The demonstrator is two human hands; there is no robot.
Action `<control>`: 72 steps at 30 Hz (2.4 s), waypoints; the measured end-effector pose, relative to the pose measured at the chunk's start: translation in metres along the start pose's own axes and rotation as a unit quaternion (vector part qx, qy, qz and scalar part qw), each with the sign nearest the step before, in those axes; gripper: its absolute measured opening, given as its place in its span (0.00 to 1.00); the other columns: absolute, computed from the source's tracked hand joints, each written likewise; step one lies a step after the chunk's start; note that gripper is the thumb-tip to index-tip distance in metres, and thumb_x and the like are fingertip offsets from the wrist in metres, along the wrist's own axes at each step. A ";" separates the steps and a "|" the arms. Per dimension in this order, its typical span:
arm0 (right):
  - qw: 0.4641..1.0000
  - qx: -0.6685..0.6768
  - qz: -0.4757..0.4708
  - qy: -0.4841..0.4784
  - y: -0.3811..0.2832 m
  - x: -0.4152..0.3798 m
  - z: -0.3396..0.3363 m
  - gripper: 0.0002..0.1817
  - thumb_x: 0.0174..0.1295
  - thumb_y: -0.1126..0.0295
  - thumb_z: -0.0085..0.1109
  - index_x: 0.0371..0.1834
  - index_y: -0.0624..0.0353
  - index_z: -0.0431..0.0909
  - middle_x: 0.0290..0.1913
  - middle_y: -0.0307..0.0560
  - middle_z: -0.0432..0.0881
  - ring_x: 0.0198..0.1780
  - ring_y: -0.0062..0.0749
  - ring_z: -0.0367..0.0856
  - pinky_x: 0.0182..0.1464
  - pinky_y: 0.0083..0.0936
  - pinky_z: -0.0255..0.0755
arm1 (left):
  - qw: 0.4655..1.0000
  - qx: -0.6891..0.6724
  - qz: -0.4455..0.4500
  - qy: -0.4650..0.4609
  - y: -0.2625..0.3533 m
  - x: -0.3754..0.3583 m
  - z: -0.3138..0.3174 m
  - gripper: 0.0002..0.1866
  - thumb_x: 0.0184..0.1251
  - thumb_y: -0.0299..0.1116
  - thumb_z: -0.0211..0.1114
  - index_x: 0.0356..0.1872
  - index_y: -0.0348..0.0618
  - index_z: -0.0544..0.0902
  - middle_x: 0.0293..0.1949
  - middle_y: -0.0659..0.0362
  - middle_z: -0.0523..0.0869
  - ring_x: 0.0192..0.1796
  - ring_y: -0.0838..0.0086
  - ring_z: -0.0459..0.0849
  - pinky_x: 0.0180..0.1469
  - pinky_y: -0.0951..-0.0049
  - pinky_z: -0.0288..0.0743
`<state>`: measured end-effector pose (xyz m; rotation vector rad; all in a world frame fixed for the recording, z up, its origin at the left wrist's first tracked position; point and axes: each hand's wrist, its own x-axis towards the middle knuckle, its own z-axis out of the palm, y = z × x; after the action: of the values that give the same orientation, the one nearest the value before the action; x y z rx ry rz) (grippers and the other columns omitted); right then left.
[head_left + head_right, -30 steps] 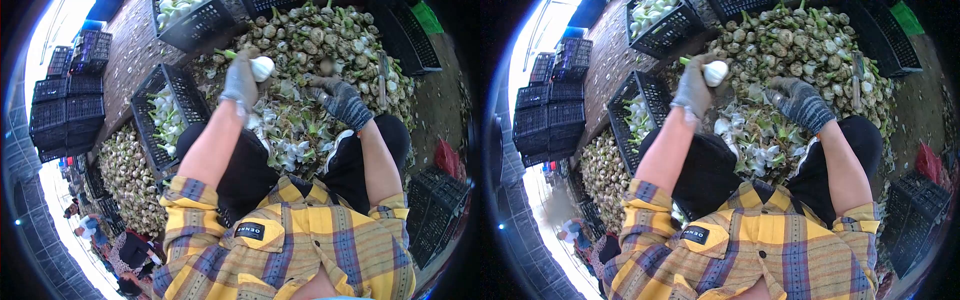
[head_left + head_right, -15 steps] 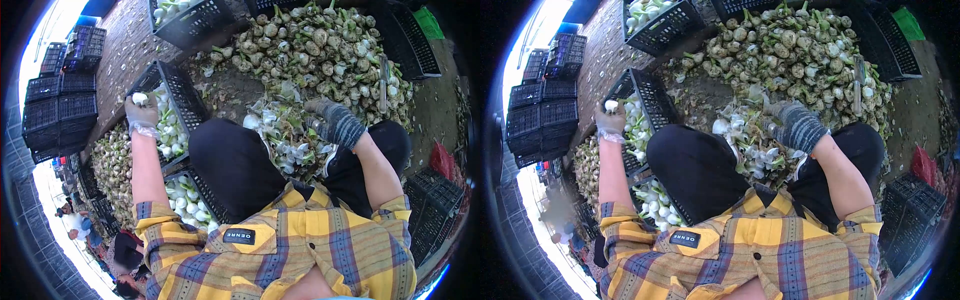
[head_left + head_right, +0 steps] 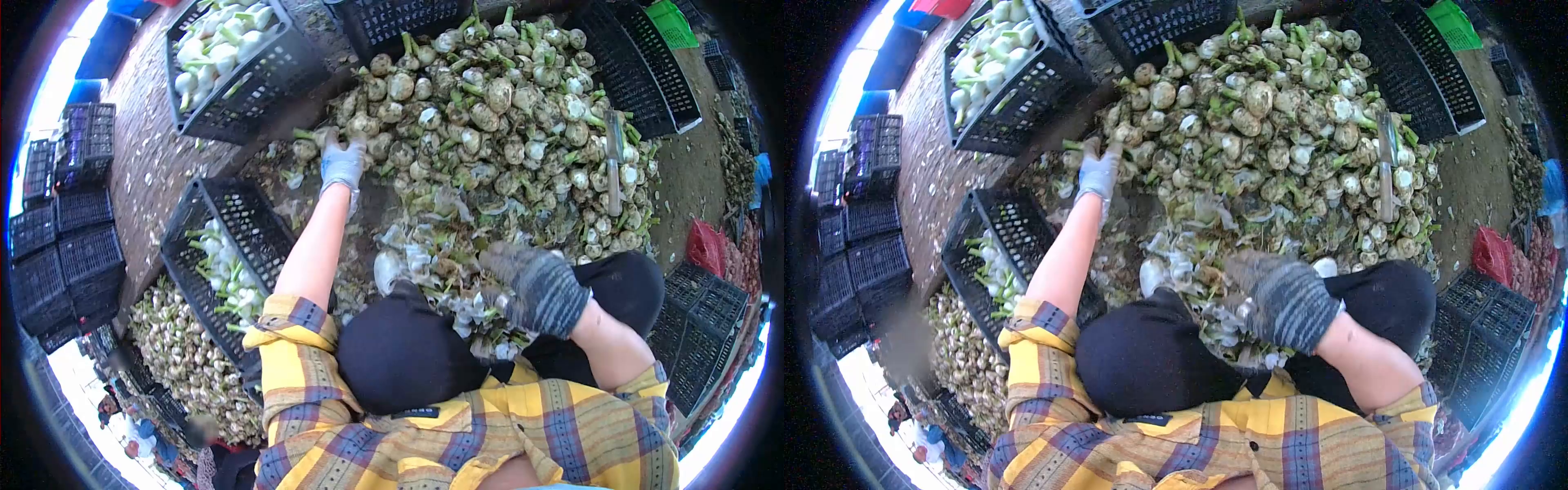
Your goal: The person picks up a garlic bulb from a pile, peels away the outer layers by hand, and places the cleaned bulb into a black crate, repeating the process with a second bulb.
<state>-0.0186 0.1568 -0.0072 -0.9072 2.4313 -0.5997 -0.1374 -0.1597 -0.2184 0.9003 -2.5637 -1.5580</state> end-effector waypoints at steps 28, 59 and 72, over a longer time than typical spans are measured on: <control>0.867 0.466 0.124 0.125 0.005 0.010 -0.020 0.18 0.63 0.60 0.54 0.47 0.62 0.77 0.35 0.52 0.82 0.35 0.34 0.82 0.42 0.26 0.76 | 0.935 -0.246 0.052 -0.252 0.163 -0.141 -0.042 0.23 0.62 0.39 0.60 0.57 0.44 0.69 0.48 0.60 0.77 0.47 0.76 0.77 0.51 0.74 0.73; 0.895 0.373 0.081 0.230 0.027 -0.002 -0.013 0.20 0.60 0.57 0.52 0.43 0.65 0.78 0.39 0.63 0.81 0.42 0.54 0.79 0.45 0.37 0.72 | 0.921 -0.284 0.144 -0.223 0.183 -0.251 -0.008 0.21 0.65 0.37 0.60 0.56 0.41 0.69 0.45 0.60 0.75 0.45 0.79 0.75 0.49 0.78 0.72; 0.922 0.259 0.095 0.271 0.023 0.004 -0.008 0.16 0.57 0.63 0.51 0.33 0.68 0.77 0.31 0.65 0.78 0.34 0.54 0.78 0.39 0.37 0.71 | 0.931 -0.169 0.273 -0.173 0.165 -0.239 0.000 0.30 0.61 0.45 0.64 0.60 0.43 0.65 0.54 0.54 0.69 0.52 0.72 0.72 0.58 0.73 0.65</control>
<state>-0.0370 0.1715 -0.0148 -0.2982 2.5551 -1.4873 -0.0148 0.0096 -0.0176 -0.1293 -2.3095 -1.9834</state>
